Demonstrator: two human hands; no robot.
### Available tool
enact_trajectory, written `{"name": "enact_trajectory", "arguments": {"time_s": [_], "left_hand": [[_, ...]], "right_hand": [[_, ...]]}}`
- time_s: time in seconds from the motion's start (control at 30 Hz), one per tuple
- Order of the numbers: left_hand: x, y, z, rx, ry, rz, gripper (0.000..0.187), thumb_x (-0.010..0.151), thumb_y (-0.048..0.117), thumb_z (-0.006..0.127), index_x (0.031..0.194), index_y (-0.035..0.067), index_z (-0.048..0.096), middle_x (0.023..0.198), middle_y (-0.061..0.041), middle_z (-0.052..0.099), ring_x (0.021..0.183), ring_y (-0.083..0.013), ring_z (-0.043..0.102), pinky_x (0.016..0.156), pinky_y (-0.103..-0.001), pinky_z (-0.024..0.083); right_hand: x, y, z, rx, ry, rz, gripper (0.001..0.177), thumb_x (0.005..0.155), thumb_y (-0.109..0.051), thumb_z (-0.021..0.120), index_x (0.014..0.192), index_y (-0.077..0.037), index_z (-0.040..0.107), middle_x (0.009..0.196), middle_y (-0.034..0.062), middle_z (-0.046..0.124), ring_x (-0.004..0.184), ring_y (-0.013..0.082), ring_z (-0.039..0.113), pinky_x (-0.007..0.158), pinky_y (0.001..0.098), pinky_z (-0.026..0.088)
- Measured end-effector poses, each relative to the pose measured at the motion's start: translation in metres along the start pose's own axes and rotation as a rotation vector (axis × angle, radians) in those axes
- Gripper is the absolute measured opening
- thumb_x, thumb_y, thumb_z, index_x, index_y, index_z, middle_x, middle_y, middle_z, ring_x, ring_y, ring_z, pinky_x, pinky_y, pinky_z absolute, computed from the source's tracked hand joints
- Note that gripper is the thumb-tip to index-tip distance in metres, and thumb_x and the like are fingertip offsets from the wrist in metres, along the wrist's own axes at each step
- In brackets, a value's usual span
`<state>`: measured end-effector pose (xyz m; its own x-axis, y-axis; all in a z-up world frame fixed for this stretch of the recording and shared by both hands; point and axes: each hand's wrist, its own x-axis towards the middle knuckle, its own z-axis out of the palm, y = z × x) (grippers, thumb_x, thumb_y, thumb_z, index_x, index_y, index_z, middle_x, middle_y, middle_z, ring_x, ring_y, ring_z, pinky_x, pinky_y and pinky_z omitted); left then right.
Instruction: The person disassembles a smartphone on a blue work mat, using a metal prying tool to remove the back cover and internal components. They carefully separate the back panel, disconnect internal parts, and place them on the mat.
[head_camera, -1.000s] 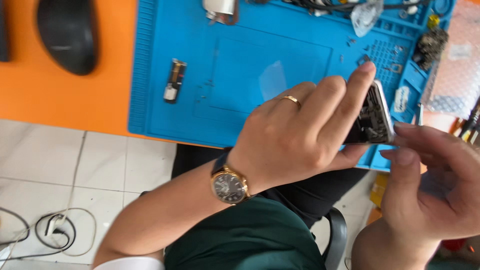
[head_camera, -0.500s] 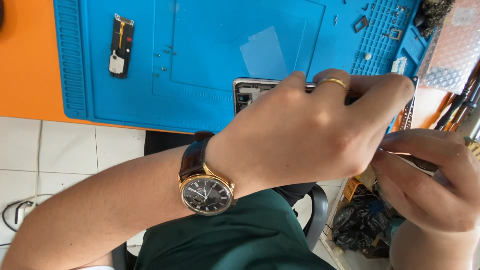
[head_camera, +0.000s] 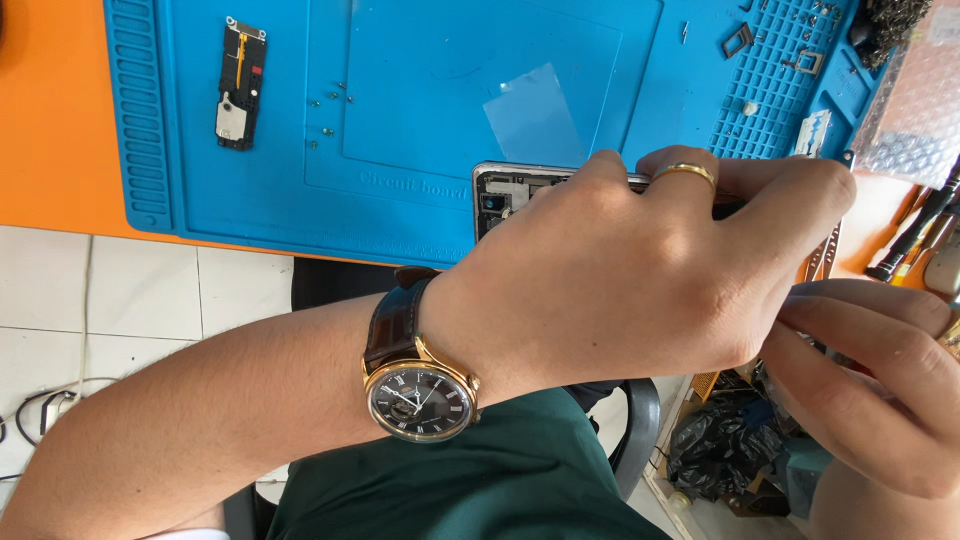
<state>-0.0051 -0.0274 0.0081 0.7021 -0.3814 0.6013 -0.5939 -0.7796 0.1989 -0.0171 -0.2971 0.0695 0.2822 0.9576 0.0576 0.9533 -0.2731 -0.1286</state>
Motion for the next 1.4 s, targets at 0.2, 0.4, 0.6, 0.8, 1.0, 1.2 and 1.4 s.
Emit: {"name": "enact_trajectory", "arguments": {"time_s": [0.2, 0.4, 0.6, 0.8, 1.0, 1.2, 1.4], "left_hand": [[-0.002, 0.004, 0.003, -0.053, 0.008, -0.031, 0.025, 0.126, 0.018, 0.052, 0.103, 0.018, 0.061, 0.104, 0.003, 0.048, 0.073, -0.0118, 0.019, 0.060, -0.034, 0.026], [-0.002, 0.006, 0.002, -0.027, 0.021, -0.043, 0.025, 0.127, 0.022, 0.055, 0.104, 0.019, 0.063, 0.103, 0.003, 0.050, 0.071, -0.0117, 0.024, 0.060, -0.035, 0.028], [-0.003, 0.008, 0.000, -0.003, 0.015, -0.059, 0.022, 0.128, 0.037, 0.063, 0.112, 0.020, 0.064, 0.102, 0.001, 0.058, 0.070, -0.0160, 0.041, 0.059, -0.039, 0.044], [-0.003, 0.009, 0.000, 0.004, 0.038, -0.058, 0.024, 0.127, 0.036, 0.063, 0.110, 0.019, 0.067, 0.103, 0.001, 0.060, 0.069, -0.0165, 0.048, 0.057, -0.037, 0.046], [0.009, -0.016, -0.013, -0.219, -0.029, -0.036, 0.034, 0.116, 0.046, 0.074, 0.122, 0.014, 0.062, 0.118, 0.001, 0.051, 0.065, -0.0133, 0.033, 0.049, -0.033, 0.030], [0.000, -0.024, -0.008, -0.516, -0.128, -0.104, 0.074, 0.112, 0.067, 0.058, 0.156, 0.008, 0.054, 0.143, -0.009, 0.064, 0.083, -0.0207, 0.069, 0.058, -0.038, 0.050], [-0.012, -0.022, -0.002, -0.603, -0.143, -0.099, 0.076, 0.113, 0.064, 0.074, 0.159, 0.007, 0.050, 0.133, -0.010, 0.064, 0.094, -0.0234, 0.070, 0.062, -0.037, 0.055]], "right_hand": [[-0.002, 0.006, -0.013, -0.093, -0.146, -0.138, 0.021, 0.103, -0.008, 0.064, 0.107, 0.007, 0.079, 0.104, 0.0324, 0.083, 0.088, 0.0471, 0.084, 0.080, 0.0595, 0.058], [0.011, -0.007, -0.017, -0.099, -0.186, -0.108, 0.020, 0.102, 0.000, 0.062, 0.105, 0.010, 0.080, 0.106, 0.0331, 0.084, 0.090, 0.0464, 0.084, 0.083, 0.0569, 0.061], [0.024, -0.027, -0.019, 0.031, -0.160, 0.208, 0.027, 0.104, -0.002, 0.053, 0.107, 0.007, 0.078, 0.115, 0.0272, 0.079, 0.103, 0.0452, 0.079, 0.093, 0.0543, 0.061], [0.011, -0.020, -0.024, 0.005, -0.250, 0.150, 0.035, 0.104, -0.011, 0.050, 0.116, 0.010, 0.075, 0.121, 0.0319, 0.077, 0.110, 0.0489, 0.078, 0.100, 0.0576, 0.061], [-0.033, -0.032, 0.029, 0.181, 0.167, 0.390, 0.040, 0.091, -0.001, 0.074, 0.120, 0.025, 0.064, 0.112, 0.0425, 0.070, 0.094, 0.0451, 0.069, 0.089, 0.0513, 0.053], [0.036, -0.061, 0.058, 0.303, 0.771, 0.930, 0.042, 0.102, -0.010, 0.064, 0.115, 0.030, 0.062, 0.098, 0.0395, 0.065, 0.081, 0.0371, 0.061, 0.080, 0.0449, 0.047], [0.060, -0.067, 0.046, 0.257, 0.746, 1.012, 0.032, 0.108, -0.004, 0.065, 0.101, 0.028, 0.069, 0.088, 0.0365, 0.066, 0.073, 0.0338, 0.061, 0.073, 0.0431, 0.043]]}}
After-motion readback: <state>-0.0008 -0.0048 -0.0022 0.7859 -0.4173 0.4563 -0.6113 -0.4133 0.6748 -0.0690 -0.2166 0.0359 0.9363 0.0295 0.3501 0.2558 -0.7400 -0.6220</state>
